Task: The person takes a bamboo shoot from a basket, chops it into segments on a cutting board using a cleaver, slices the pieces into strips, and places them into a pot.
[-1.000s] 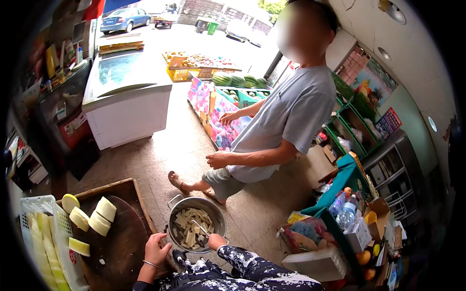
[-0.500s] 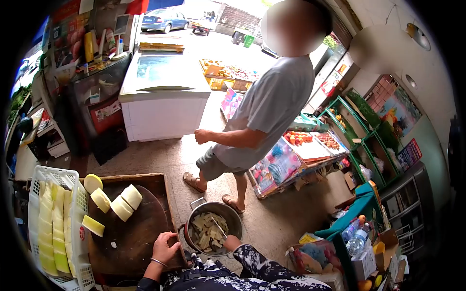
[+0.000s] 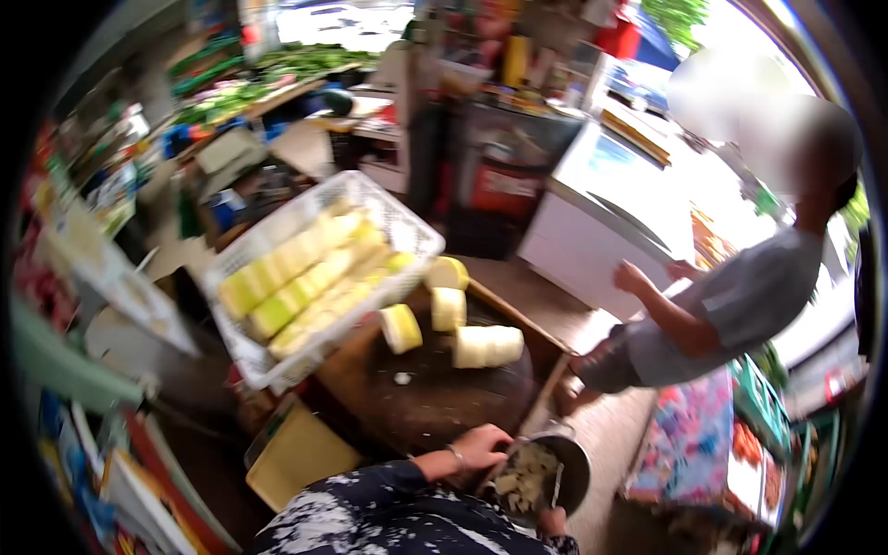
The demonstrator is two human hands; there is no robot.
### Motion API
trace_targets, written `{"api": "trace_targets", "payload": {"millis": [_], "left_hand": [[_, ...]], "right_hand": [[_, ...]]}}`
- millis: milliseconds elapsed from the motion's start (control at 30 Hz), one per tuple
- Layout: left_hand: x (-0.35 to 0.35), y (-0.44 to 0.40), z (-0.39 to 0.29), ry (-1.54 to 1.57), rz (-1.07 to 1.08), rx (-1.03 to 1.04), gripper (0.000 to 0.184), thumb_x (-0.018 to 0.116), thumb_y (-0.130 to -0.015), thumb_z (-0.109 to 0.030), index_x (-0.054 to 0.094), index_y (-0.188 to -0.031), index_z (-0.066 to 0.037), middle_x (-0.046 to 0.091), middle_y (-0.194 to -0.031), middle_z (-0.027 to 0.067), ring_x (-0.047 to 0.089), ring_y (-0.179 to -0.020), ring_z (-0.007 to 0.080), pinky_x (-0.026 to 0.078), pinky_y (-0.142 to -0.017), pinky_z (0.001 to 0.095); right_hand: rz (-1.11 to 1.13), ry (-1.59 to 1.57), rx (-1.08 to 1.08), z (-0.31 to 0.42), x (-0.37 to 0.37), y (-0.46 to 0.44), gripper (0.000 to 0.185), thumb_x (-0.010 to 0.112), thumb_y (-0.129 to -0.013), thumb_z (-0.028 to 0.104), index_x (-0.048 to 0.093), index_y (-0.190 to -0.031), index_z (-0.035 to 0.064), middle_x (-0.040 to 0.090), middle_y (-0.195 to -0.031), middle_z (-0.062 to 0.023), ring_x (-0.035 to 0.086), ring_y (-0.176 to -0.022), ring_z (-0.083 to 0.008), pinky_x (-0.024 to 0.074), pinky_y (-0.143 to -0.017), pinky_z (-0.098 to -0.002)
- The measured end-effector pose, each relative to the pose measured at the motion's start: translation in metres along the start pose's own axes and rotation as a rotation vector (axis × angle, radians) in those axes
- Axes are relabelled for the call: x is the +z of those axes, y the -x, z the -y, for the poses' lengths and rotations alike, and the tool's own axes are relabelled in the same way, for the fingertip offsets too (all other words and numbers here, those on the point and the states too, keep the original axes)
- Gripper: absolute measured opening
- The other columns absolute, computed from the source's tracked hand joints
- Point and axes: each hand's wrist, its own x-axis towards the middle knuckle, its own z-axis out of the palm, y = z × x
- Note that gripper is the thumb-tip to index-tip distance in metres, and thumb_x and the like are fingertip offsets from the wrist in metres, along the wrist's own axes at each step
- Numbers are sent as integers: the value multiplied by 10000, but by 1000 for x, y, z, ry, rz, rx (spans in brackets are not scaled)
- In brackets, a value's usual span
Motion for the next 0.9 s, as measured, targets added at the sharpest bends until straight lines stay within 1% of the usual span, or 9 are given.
{"api": "trace_targets", "payload": {"millis": [100,167,267,567,633,667,800,833,900], "left_hand": [[-2,2,4,9,10,-73,359,651,-748,-252,599,-1056,-76,560,-1075,131,533,-1024,293,429,-899,363],[-7,4,3,4,23,-128,365,648,-753,-249,589,-1071,-80,554,-1088,129,533,-1024,287,428,-901,358],[-11,10,1,-8,0,-153,359,645,-757,-245,587,-1069,-78,556,-1085,124,536,-1019,279,430,-901,353],[-21,24,-2,33,-90,-155,352,637,-730,-232,591,-1033,-59,558,-1022,160,540,-978,316,437,-874,370],[-21,26,-2,-13,-63,-168,371,645,-740,-243,590,-1066,-75,562,-1077,126,535,-1011,281,427,-897,351],[-20,27,0,-15,-57,-164,371,645,-740,-243,590,-1066,-75,562,-1077,126,535,-1011,281,427,-897,351],[-17,28,4,9,-94,-142,359,642,-729,-236,594,-1041,-65,560,-1054,145,533,-1000,301,428,-890,359],[-16,31,4,25,-121,-127,349,640,-723,-226,594,-1023,-54,558,-1029,162,534,-987,316,430,-883,365],[-18,34,1,16,-115,-118,349,642,-722,-229,595,-1022,-56,558,-1031,160,534,-988,315,432,-882,365]], "right_hand": [[-204,-19,33,-6,48,-16,194,609,-638,244,575,-499,112,562,-529,-71,544,-517,-278,383,-493,-381],[-247,-644,571,0,53,-21,128,602,-620,91,564,-532,7,534,-496,-136,561,-508,-325,411,-471,-427],[-253,-965,805,10,70,-32,142,596,-623,72,549,-531,-26,532,-505,-175,564,-530,-340,410,-495,-439],[-352,-779,616,-2,70,-37,140,561,-649,76,563,-570,-40,552,-560,-227,594,-579,-353,411,-512,-433],[-44,-762,459,-22,109,-48,121,549,-658,68,580,-611,-39,575,-593,-225,597,-598,-355,423,-525,-418],[449,-167,-124,-17,-23,-36,103,539,-662,41,568,-627,-52,590,-621,-208,596,-613,-364,423,-529,-419],[-439,-927,605,-36,237,-56,150,508,-671,84,574,-622,-42,586,-602,-171,578,-556,-342,428,-487,-420],[-27,-580,423,-57,197,-64,159,498,-682,95,574,-618,-29,576,-586,-163,576,-546,-331,427,-482,-421],[253,-109,-125,-41,72,-46,182,477,-705,118,575,-611,-3,555,-553,-146,573,-526,-309,424,-472,-421]]}}
